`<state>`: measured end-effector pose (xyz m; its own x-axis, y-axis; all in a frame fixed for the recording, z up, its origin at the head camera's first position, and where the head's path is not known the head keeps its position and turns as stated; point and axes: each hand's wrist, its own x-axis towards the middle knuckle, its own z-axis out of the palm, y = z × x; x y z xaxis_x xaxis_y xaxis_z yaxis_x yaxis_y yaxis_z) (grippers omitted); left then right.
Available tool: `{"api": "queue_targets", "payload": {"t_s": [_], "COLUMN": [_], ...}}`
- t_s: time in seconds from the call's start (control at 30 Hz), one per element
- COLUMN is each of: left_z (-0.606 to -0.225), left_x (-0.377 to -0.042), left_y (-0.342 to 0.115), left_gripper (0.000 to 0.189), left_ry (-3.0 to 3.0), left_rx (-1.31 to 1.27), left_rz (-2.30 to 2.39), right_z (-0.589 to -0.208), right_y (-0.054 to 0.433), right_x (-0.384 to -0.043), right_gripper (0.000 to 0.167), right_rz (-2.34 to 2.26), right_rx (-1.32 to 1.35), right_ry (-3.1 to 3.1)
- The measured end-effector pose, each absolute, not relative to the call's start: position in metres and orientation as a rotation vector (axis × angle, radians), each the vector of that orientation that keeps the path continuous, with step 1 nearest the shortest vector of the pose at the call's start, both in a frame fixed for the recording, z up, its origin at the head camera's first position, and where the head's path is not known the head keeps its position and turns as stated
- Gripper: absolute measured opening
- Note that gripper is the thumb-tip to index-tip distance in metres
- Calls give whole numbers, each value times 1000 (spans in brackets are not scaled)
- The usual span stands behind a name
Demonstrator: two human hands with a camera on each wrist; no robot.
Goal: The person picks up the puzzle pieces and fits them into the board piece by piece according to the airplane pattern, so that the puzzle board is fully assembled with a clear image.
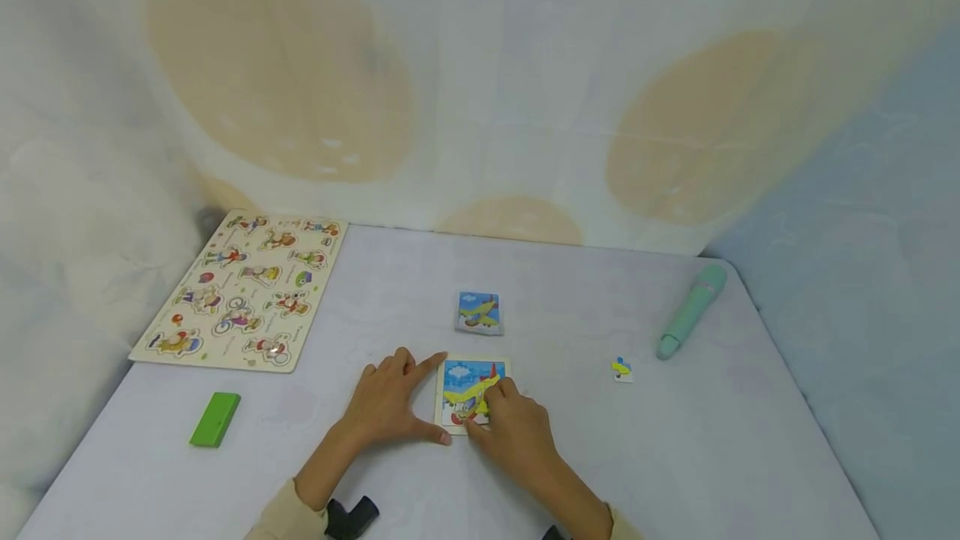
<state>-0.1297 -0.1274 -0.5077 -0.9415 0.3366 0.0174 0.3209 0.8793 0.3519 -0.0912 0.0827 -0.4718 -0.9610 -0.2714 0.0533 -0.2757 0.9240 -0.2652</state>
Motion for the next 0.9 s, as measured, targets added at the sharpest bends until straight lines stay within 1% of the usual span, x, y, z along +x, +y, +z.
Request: {"api": "queue_targets", "payload": {"t_s": [0.2, 0.4, 0.5, 0.9], "left_z": [-509, -508, -507, -504], "left_x": [-130, -130, -130, -130], "left_y": [-128, -128, -128, -126], "left_gripper": [114, 115, 116, 114], "left_ry": [3001, 3008, 3011, 2985], "left_rx": [529, 550, 554, 528], "left_rz": [555, 548, 532, 557], "right_z": [-473, -474, -476, -475], "right_y": [89, 107, 114, 115], "right_x": [-89, -79, -75, -74], "right_gripper": [52, 61, 63, 60], "right_rz": [333, 184, 138, 114], "right_rx": [539, 785, 856, 923], "right_ry": [-3039, -3038, -3082, -3114]}}
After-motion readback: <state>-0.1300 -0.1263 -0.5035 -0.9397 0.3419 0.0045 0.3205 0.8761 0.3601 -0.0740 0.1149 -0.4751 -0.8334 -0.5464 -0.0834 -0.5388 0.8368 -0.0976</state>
